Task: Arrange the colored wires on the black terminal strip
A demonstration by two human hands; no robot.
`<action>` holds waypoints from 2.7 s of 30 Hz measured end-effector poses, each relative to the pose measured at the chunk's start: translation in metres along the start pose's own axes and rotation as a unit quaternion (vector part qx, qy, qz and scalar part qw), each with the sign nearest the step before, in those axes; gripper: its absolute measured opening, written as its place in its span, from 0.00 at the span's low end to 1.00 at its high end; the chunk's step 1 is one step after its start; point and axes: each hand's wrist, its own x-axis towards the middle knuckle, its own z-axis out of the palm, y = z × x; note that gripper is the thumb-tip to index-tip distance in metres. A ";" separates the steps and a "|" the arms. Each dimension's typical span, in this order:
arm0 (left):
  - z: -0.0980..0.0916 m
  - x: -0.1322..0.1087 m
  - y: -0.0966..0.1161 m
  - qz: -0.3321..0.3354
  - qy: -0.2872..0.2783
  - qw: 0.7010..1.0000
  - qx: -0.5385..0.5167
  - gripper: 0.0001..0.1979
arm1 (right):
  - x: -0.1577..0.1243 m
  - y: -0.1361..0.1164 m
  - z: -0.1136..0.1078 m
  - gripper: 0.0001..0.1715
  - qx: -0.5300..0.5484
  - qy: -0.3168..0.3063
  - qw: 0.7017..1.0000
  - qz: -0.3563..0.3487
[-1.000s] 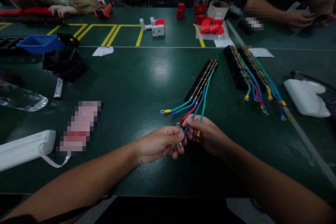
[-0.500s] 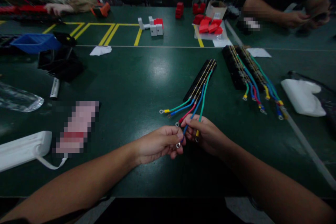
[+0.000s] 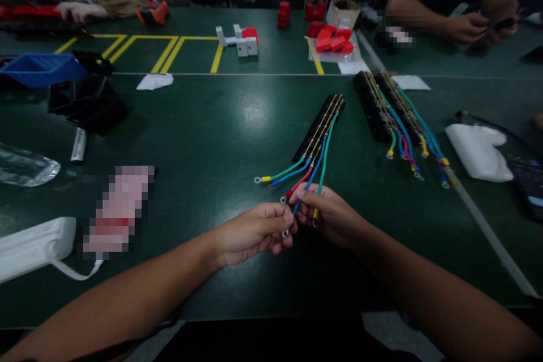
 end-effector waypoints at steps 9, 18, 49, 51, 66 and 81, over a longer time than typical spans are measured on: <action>0.001 0.000 0.002 0.000 -0.007 1.000 0.011 0.13 | -0.001 -0.003 0.002 0.13 0.003 0.002 1.000 0.003; 0.003 -0.001 0.003 -0.009 0.001 1.000 0.016 0.15 | 0.000 -0.004 0.002 0.15 -0.004 -0.001 1.000 0.005; 0.000 0.000 0.003 -0.014 -0.012 0.999 0.028 0.16 | 0.001 -0.004 0.000 0.12 -0.012 -0.010 1.000 0.007; -0.001 0.000 0.003 -0.013 -0.005 1.000 0.023 0.16 | 0.000 -0.005 0.000 0.13 -0.011 -0.010 1.000 0.006; -0.001 0.001 0.002 -0.020 0.002 1.000 0.019 0.18 | -0.001 -0.006 0.002 0.17 -0.002 -0.014 1.000 0.015; 0.003 0.000 0.002 -0.012 0.014 1.000 0.020 0.17 | 0.001 -0.002 -0.003 0.16 0.001 -0.020 1.000 0.010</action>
